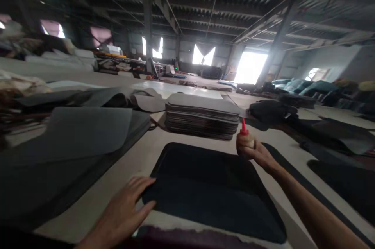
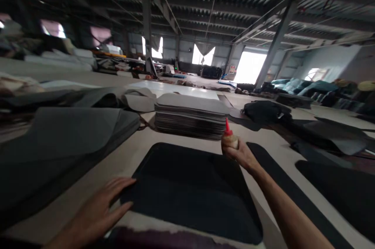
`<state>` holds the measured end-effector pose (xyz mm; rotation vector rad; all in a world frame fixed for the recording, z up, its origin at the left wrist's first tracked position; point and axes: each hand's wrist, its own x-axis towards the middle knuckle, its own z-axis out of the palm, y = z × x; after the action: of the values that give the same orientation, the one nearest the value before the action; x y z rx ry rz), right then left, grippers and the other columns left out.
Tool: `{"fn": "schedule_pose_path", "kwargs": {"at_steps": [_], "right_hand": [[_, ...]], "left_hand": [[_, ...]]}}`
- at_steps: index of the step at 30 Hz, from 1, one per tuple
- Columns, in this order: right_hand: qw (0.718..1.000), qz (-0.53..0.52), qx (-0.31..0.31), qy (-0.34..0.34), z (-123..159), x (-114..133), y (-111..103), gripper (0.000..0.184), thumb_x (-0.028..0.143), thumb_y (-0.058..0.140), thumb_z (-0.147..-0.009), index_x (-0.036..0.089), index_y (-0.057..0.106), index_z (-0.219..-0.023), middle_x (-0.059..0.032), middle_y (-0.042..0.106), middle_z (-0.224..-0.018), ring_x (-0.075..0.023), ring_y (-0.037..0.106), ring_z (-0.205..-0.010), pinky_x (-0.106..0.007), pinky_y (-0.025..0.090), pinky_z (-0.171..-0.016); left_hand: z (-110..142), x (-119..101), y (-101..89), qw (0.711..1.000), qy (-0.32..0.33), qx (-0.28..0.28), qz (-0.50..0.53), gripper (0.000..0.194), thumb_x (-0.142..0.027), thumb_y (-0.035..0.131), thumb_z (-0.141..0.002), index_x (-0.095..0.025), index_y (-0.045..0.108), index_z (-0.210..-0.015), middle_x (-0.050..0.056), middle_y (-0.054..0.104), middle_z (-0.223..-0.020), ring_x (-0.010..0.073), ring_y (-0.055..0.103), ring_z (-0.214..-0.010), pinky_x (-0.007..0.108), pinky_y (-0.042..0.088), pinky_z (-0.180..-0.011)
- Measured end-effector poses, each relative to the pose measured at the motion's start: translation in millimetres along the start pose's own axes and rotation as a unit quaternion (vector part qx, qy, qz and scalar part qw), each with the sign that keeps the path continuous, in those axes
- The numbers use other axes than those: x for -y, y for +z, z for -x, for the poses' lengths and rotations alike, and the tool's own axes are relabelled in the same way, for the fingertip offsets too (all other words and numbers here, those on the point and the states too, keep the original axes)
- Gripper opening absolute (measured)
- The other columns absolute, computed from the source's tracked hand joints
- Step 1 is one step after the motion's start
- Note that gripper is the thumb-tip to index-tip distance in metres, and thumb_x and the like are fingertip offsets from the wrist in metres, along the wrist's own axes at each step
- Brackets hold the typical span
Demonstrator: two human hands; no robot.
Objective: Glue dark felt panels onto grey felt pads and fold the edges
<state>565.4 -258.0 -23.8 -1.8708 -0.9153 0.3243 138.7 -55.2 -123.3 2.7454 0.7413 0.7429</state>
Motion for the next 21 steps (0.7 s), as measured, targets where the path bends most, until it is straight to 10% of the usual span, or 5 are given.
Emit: {"fn": "schedule_pose_path", "kwargs": {"at_steps": [4,7,14,21], "right_hand": [[0.973,0.137,0.187,-0.025,42.3,29.3,25.3,0.052,0.036,0.070,-0.075,0.021,0.053,-0.122,-0.0011,0.065,-0.088,-0.0194,0.062,-0.074,-0.029,0.047,-0.064],[0.953,0.214,0.217,-0.003,68.1,55.7,47.1,0.057,0.046,0.072,-0.077,0.021,0.050,-0.123,-0.0048,0.068,-0.094,-0.0228,0.065,-0.077,-0.030,0.049,-0.064],[0.930,0.124,0.340,0.055,87.3,85.8,78.8,0.058,0.052,0.073,-0.076,0.023,0.049,-0.120,-0.0023,0.067,-0.089,-0.0211,0.065,-0.070,-0.028,0.051,-0.055],[0.956,0.135,0.261,0.007,88.0,99.8,85.5,0.062,0.051,0.077,-0.071,0.022,0.058,-0.122,-0.0037,0.070,-0.098,-0.0228,0.066,-0.081,-0.028,0.052,-0.064]], "left_hand": [[-5.0,-19.2,-17.3,0.996,-0.038,0.055,0.063,0.052,-0.031,0.066,-0.083,-0.021,0.057,-0.134,0.009,0.065,-0.129,0.0272,0.060,-0.121,0.043,0.049,-0.105],[-7.8,-25.0,-21.5,0.992,-0.065,0.067,0.091,0.066,-0.030,0.070,-0.079,-0.020,0.049,-0.141,0.009,0.064,-0.131,0.0275,0.059,-0.121,0.044,0.045,-0.108],[-2.9,-20.8,-16.5,0.988,-0.084,0.051,0.117,0.081,-0.028,0.072,-0.078,-0.018,0.034,-0.149,0.007,0.064,-0.134,0.0265,0.055,-0.126,0.044,0.041,-0.112],[-2.3,-18.0,-12.7,0.988,-0.083,0.037,0.128,0.082,-0.028,0.074,-0.078,-0.020,0.034,-0.149,0.008,0.063,-0.135,0.0270,0.055,-0.127,0.044,0.042,-0.111]]}}
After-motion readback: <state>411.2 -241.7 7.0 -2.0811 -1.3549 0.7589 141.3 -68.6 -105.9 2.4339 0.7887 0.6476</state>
